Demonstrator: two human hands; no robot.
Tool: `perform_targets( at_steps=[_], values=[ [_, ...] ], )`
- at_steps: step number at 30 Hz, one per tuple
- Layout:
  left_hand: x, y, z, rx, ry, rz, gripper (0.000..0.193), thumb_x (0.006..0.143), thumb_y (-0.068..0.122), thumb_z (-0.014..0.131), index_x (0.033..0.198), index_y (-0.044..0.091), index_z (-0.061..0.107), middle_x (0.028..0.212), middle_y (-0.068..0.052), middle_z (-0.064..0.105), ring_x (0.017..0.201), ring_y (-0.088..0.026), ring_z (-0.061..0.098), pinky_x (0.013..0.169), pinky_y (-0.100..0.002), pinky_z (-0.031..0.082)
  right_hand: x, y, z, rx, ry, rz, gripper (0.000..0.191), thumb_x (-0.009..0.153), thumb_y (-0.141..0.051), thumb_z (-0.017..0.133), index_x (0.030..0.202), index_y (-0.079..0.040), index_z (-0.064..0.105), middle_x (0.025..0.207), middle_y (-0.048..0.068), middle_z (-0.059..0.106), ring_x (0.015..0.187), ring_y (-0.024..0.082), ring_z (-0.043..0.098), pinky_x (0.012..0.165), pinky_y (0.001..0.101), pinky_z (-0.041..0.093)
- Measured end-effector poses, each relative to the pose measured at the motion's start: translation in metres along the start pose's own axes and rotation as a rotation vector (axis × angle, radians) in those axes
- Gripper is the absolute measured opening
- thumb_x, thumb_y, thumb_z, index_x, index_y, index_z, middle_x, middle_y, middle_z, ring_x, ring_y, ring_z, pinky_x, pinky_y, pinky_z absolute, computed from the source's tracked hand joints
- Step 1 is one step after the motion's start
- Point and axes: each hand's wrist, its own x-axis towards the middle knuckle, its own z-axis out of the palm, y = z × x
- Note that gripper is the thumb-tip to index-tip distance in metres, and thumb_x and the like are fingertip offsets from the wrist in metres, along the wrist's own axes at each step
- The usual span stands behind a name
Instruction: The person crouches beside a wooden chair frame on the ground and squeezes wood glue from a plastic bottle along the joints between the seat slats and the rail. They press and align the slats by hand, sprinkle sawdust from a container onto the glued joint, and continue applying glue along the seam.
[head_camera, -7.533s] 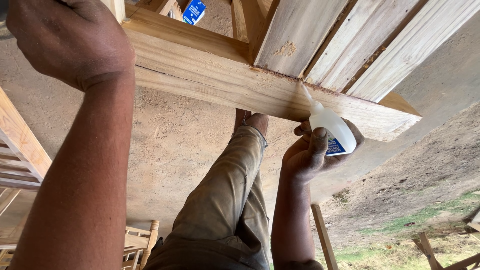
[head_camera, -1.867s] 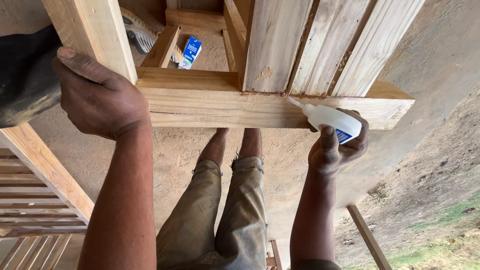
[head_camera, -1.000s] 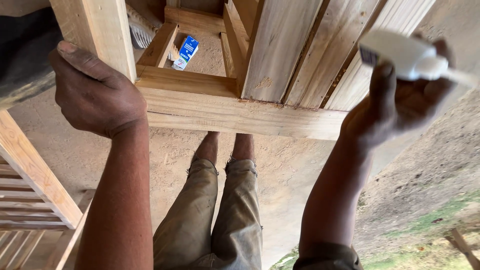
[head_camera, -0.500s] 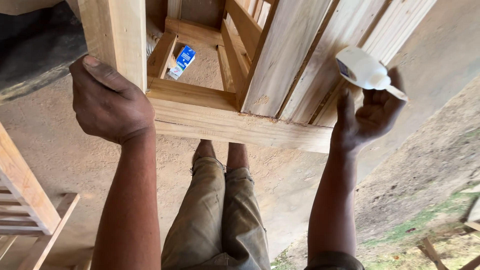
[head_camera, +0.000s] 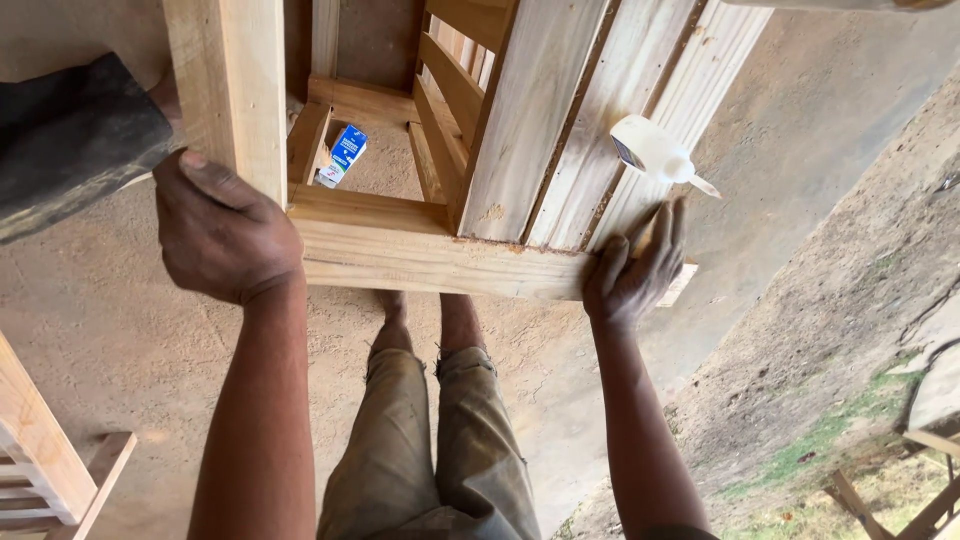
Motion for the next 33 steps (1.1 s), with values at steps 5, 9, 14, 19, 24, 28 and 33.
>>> perform_targets(
  at_steps=[5,9,14,19,24,28,33],
  values=[
    [0.009,-0.002,0.015,-0.018,0.006,-0.003,0.054,0.117,0.040,0.017,0.110,0.011,0.061,0.086,-0.003,0.073,0.072,-0.019,0.077,0.058,-0.035,0.065,0.014,-0.005,0.007,-0.081,-0.090,0.096,0.071,0.111,-0.050,0.025,0.158,0.001,0.039,0.151,0.025,0.055,0.145,0.040,0.052,0.122,0.0544,0.037],
    [0.012,-0.005,0.025,-0.031,0.032,-0.020,0.056,0.116,0.043,0.016,0.108,0.011,0.062,0.085,-0.003,0.073,0.070,-0.017,0.077,0.058,-0.034,0.066,0.017,-0.007,0.008,-0.074,-0.095,0.075,0.071,0.112,-0.051,0.025,0.159,0.001,0.038,0.150,0.027,0.056,0.143,0.041,0.051,0.122,0.0522,0.036],
    [0.018,-0.002,0.031,0.012,0.055,0.003,0.057,0.119,0.041,0.017,0.106,0.008,0.062,0.089,-0.005,0.074,0.073,-0.019,0.076,0.060,-0.034,0.065,0.023,-0.008,0.006,-0.069,-0.133,0.066,0.073,0.113,-0.052,0.026,0.158,0.003,0.038,0.148,0.024,0.058,0.138,0.040,0.054,0.118,0.0523,0.036],
    [0.028,0.010,0.035,-0.045,0.113,-0.055,0.057,0.115,0.043,0.020,0.114,0.010,0.066,0.085,-0.005,0.075,0.065,-0.016,0.074,0.053,-0.033,0.063,0.029,-0.003,0.014,-0.091,-0.132,0.090,0.072,0.110,-0.052,0.027,0.152,0.003,0.046,0.142,0.024,0.060,0.134,0.039,0.054,0.114,0.0522,0.036],
    [0.028,0.018,0.027,-0.022,0.109,-0.046,0.058,0.116,0.043,0.021,0.117,0.009,0.068,0.085,-0.004,0.074,0.067,-0.016,0.073,0.053,-0.032,0.061,0.027,0.008,0.018,-0.137,-0.166,0.101,0.071,0.111,-0.052,0.028,0.148,0.004,0.049,0.136,0.025,0.062,0.129,0.040,0.056,0.113,0.0522,0.036],
    [0.033,0.025,0.022,-0.027,0.130,-0.056,0.056,0.115,0.045,0.024,0.112,0.010,0.068,0.082,-0.004,0.073,0.064,-0.014,0.073,0.052,-0.030,0.061,0.027,0.011,0.020,-0.127,-0.165,0.108,0.070,0.109,-0.052,0.029,0.145,0.004,0.051,0.126,0.022,0.066,0.123,0.038,0.059,0.112,0.0523,0.036],
    [0.035,0.031,0.016,0.025,0.111,-0.072,0.052,0.116,0.046,0.028,0.103,0.012,0.065,0.079,-0.003,0.070,0.062,-0.016,0.071,0.048,-0.035,0.058,0.029,0.012,0.023,-0.131,-0.190,0.149,0.072,0.106,-0.056,0.028,0.140,0.002,0.054,0.116,0.022,0.068,0.113,0.037,0.061,0.109,0.0510,0.038]
  ],
)
